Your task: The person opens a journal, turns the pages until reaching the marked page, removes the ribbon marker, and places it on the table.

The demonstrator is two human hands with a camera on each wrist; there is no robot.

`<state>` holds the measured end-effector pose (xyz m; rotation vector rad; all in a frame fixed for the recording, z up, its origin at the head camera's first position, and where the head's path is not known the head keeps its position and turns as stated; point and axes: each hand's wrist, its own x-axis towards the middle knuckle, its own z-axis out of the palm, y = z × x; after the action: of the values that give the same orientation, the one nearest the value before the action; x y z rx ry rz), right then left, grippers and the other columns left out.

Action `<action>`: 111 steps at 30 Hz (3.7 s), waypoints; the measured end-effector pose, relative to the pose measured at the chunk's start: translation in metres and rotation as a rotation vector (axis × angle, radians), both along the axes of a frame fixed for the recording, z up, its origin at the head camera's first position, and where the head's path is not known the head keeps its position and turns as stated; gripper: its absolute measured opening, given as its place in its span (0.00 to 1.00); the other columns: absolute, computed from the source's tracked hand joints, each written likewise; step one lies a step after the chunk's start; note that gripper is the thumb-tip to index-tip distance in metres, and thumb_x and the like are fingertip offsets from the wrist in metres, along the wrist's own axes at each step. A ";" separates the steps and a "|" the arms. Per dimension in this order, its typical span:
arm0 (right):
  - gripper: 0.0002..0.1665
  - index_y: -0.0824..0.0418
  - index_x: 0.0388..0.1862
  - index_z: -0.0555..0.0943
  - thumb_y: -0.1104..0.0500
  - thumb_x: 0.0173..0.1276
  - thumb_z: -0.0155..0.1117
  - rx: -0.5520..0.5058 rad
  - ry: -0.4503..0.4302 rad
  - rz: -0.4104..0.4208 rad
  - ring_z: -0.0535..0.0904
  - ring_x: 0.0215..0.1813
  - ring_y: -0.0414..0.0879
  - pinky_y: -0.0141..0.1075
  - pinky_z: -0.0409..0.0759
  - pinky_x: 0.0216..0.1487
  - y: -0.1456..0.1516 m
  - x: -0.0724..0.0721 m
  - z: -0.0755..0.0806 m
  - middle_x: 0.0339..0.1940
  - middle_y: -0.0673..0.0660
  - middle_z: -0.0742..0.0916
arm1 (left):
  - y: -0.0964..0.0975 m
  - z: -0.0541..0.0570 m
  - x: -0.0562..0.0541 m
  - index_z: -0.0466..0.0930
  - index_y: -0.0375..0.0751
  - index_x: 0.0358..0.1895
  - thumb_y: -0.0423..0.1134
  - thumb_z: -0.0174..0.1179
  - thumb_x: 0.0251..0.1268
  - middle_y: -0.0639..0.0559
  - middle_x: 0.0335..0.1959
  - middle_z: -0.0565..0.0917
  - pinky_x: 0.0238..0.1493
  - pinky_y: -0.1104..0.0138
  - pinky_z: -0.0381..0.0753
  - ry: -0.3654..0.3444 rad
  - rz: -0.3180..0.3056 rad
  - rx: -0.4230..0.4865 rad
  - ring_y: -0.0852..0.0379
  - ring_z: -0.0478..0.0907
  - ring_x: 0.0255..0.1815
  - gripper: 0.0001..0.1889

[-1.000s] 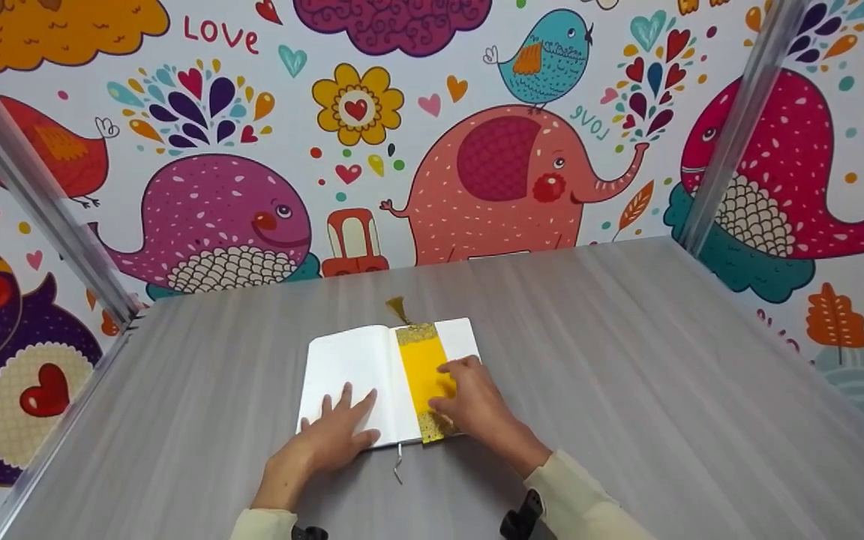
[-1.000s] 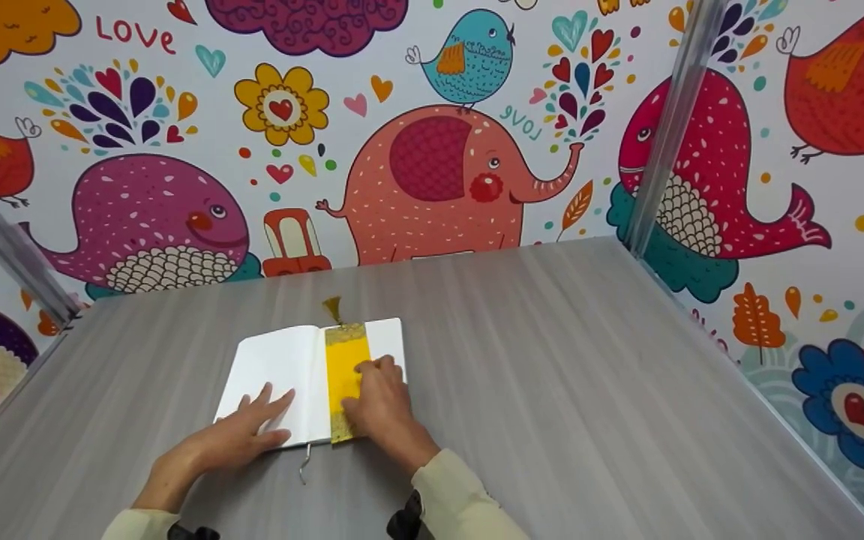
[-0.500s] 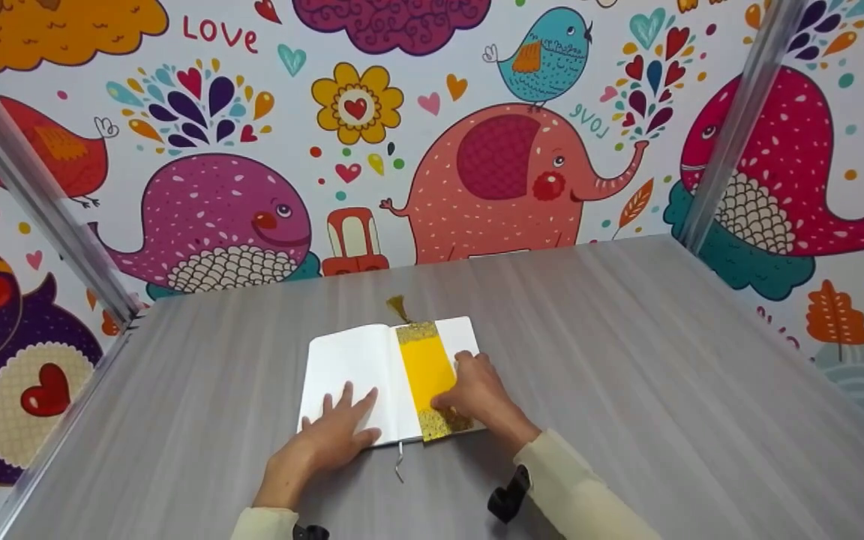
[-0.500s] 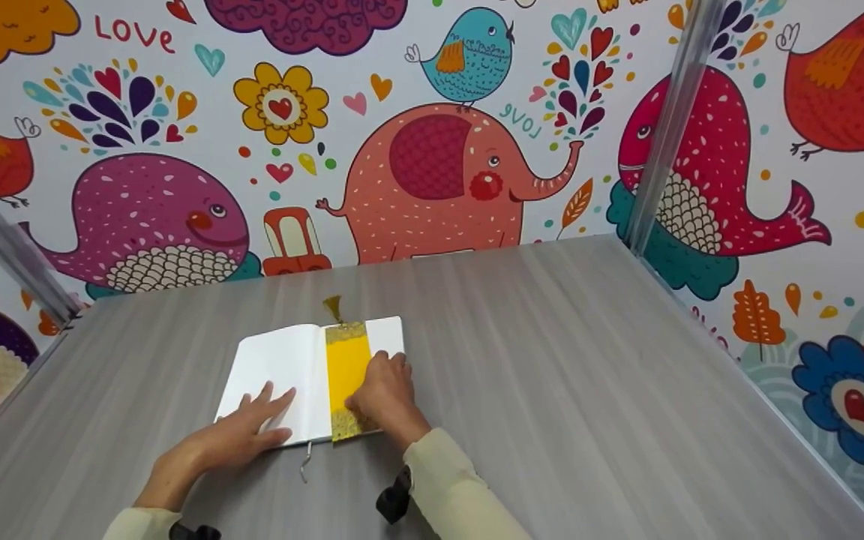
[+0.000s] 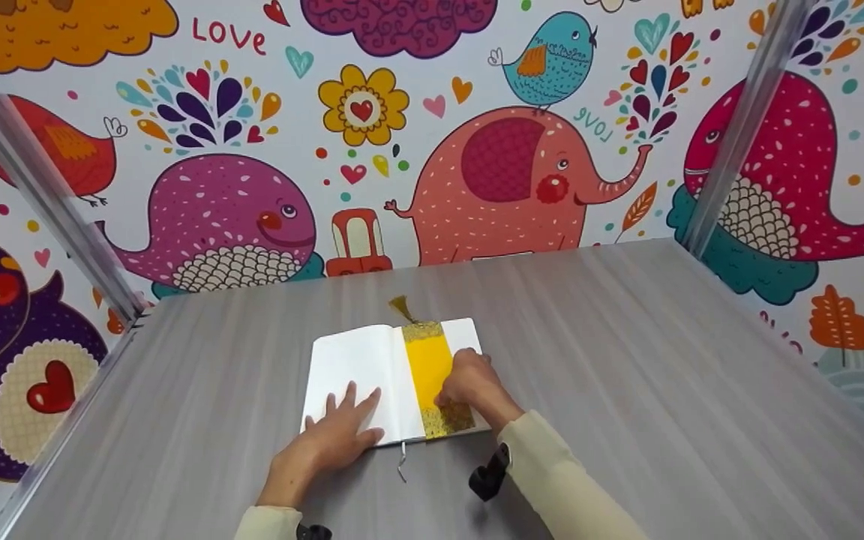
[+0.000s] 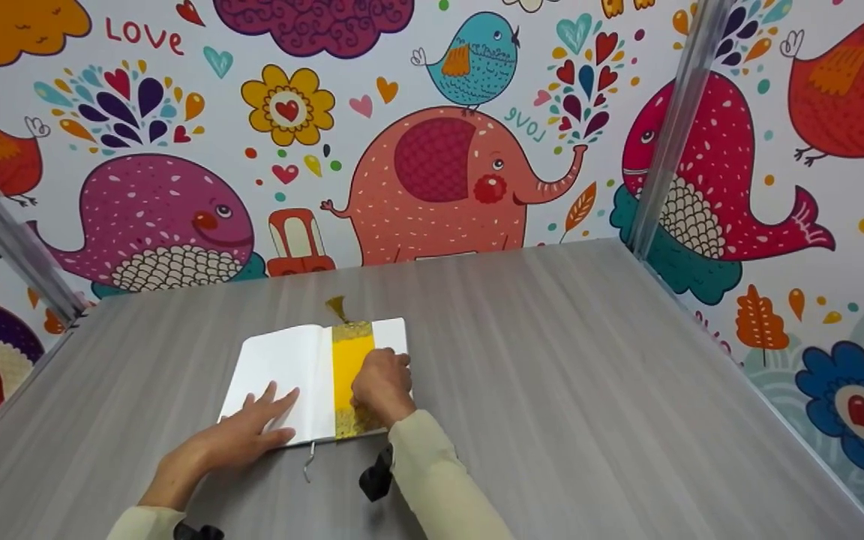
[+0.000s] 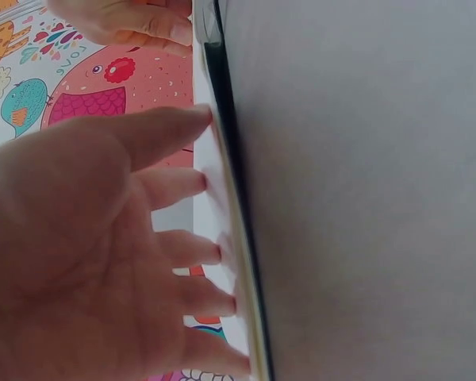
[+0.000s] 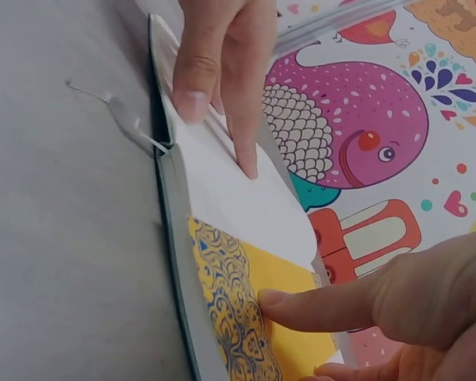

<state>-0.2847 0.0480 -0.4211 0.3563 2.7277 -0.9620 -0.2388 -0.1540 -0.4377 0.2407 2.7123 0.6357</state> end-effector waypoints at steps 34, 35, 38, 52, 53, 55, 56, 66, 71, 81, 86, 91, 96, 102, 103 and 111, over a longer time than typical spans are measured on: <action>0.22 0.64 0.50 0.82 0.62 0.57 0.78 -0.197 0.025 -0.027 0.79 0.33 0.45 0.31 0.77 0.31 0.025 -0.003 -0.009 0.39 0.58 0.85 | 0.000 -0.001 0.000 0.59 0.47 0.78 0.46 0.57 0.74 0.31 0.82 0.47 0.71 0.25 0.39 0.003 -0.006 -0.021 0.24 0.41 0.80 0.33; 0.21 0.64 0.50 0.82 0.63 0.57 0.78 -0.211 0.028 -0.022 0.79 0.32 0.45 0.30 0.76 0.30 0.026 -0.004 -0.009 0.38 0.57 0.86 | 0.000 -0.001 0.000 0.59 0.47 0.78 0.46 0.56 0.74 0.31 0.81 0.47 0.71 0.25 0.39 0.003 -0.006 -0.021 0.24 0.41 0.80 0.33; 0.21 0.64 0.50 0.83 0.63 0.58 0.77 -0.271 0.031 -0.003 0.80 0.31 0.44 0.30 0.79 0.30 0.031 -0.004 -0.010 0.37 0.58 0.87 | 0.000 -0.001 0.001 0.59 0.47 0.78 0.46 0.56 0.74 0.31 0.81 0.47 0.70 0.25 0.39 0.008 -0.010 -0.020 0.24 0.41 0.80 0.33; 0.26 0.58 0.58 0.81 0.57 0.61 0.75 -0.578 -0.056 0.015 0.83 0.37 0.47 0.35 0.82 0.35 0.053 -0.005 -0.001 0.40 0.56 0.90 | 0.000 -0.003 0.001 0.60 0.47 0.78 0.46 0.57 0.73 0.30 0.81 0.48 0.70 0.24 0.40 0.036 -0.006 0.009 0.23 0.42 0.80 0.33; 0.26 0.57 0.59 0.81 0.57 0.62 0.75 -0.599 -0.055 0.015 0.83 0.38 0.48 0.34 0.82 0.35 0.055 -0.005 -0.001 0.40 0.56 0.90 | 0.000 -0.003 0.001 0.60 0.47 0.78 0.46 0.57 0.73 0.30 0.81 0.48 0.70 0.24 0.40 0.035 -0.007 0.012 0.23 0.42 0.80 0.33; 0.26 0.57 0.60 0.80 0.57 0.64 0.74 -0.640 -0.052 0.016 0.83 0.39 0.48 0.34 0.82 0.35 0.059 -0.005 0.000 0.42 0.56 0.89 | 0.000 -0.003 0.001 0.60 0.47 0.78 0.46 0.57 0.73 0.30 0.81 0.47 0.70 0.24 0.39 0.035 -0.011 0.014 0.23 0.41 0.80 0.33; 0.26 0.57 0.61 0.79 0.57 0.64 0.73 -0.662 -0.050 0.016 0.83 0.39 0.48 0.34 0.82 0.35 0.062 -0.004 0.000 0.42 0.56 0.89 | -0.001 -0.003 0.001 0.60 0.47 0.78 0.46 0.57 0.73 0.30 0.81 0.47 0.70 0.24 0.39 0.036 -0.013 0.016 0.23 0.41 0.80 0.33; 0.28 0.56 0.65 0.76 0.57 0.66 0.71 -0.826 -0.041 -0.054 0.88 0.45 0.51 0.41 0.87 0.48 0.090 -0.004 0.004 0.50 0.58 0.89 | -0.003 -0.004 0.002 0.59 0.45 0.78 0.46 0.55 0.75 0.28 0.81 0.47 0.69 0.23 0.40 0.052 -0.039 0.026 0.21 0.41 0.79 0.32; 0.26 0.57 0.66 0.75 0.60 0.70 0.66 -0.863 0.022 -0.037 0.89 0.47 0.53 0.44 0.87 0.50 0.102 -0.004 0.003 0.52 0.59 0.89 | -0.004 -0.003 0.004 0.58 0.44 0.78 0.46 0.55 0.75 0.28 0.81 0.47 0.69 0.23 0.40 0.043 -0.035 0.027 0.21 0.41 0.79 0.32; 0.30 0.59 0.70 0.72 0.58 0.71 0.65 -0.808 0.112 -0.041 0.88 0.47 0.51 0.42 0.88 0.48 0.140 0.003 0.012 0.57 0.62 0.86 | -0.002 -0.001 0.004 0.59 0.45 0.78 0.46 0.55 0.75 0.30 0.81 0.47 0.70 0.24 0.38 0.034 -0.023 0.026 0.23 0.40 0.80 0.32; 0.34 0.59 0.73 0.68 0.54 0.71 0.66 -0.781 0.131 -0.050 0.88 0.48 0.49 0.40 0.87 0.49 0.165 0.006 0.017 0.60 0.61 0.85 | -0.003 -0.001 0.004 0.58 0.45 0.79 0.46 0.54 0.75 0.30 0.81 0.46 0.70 0.24 0.38 0.031 -0.025 0.027 0.23 0.39 0.80 0.32; 0.40 0.56 0.76 0.64 0.49 0.70 0.67 -0.786 0.106 -0.078 0.87 0.51 0.49 0.38 0.86 0.53 0.191 0.007 0.017 0.63 0.59 0.83 | -0.003 -0.002 0.004 0.58 0.45 0.79 0.47 0.54 0.75 0.29 0.81 0.46 0.69 0.24 0.37 0.036 -0.027 0.029 0.22 0.39 0.80 0.32; 0.44 0.55 0.79 0.61 0.49 0.69 0.69 -0.818 0.076 -0.129 0.86 0.51 0.47 0.37 0.85 0.55 0.217 0.006 0.012 0.65 0.58 0.81 | -0.002 -0.004 0.003 0.59 0.45 0.79 0.47 0.54 0.75 0.30 0.81 0.47 0.69 0.24 0.38 0.040 -0.034 0.022 0.22 0.40 0.80 0.32; 0.49 0.55 0.81 0.58 0.49 0.66 0.71 -0.882 0.051 -0.195 0.87 0.49 0.46 0.37 0.85 0.54 0.245 0.006 0.006 0.53 0.50 0.87 | -0.001 -0.005 0.003 0.59 0.45 0.78 0.47 0.54 0.75 0.29 0.81 0.47 0.69 0.23 0.39 0.045 -0.036 0.020 0.22 0.41 0.79 0.32; 0.50 0.55 0.81 0.57 0.50 0.67 0.71 -0.894 0.047 -0.197 0.87 0.48 0.46 0.37 0.85 0.54 0.249 0.006 0.005 0.50 0.49 0.88 | 0.000 -0.005 0.003 0.59 0.45 0.78 0.47 0.55 0.75 0.29 0.81 0.47 0.69 0.23 0.39 0.045 -0.036 0.021 0.22 0.41 0.79 0.32; 0.50 0.53 0.82 0.56 0.52 0.67 0.71 -0.946 0.009 -0.272 0.86 0.47 0.45 0.34 0.85 0.54 0.278 0.004 -0.004 0.43 0.44 0.87 | 0.000 -0.004 0.003 0.59 0.45 0.78 0.47 0.54 0.75 0.29 0.81 0.47 0.69 0.23 0.39 0.030 -0.043 0.025 0.22 0.41 0.79 0.32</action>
<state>-0.2805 0.3263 -0.4250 0.5165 1.9276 -2.1382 -0.2354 -0.1540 -0.4412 0.3157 2.7213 0.6588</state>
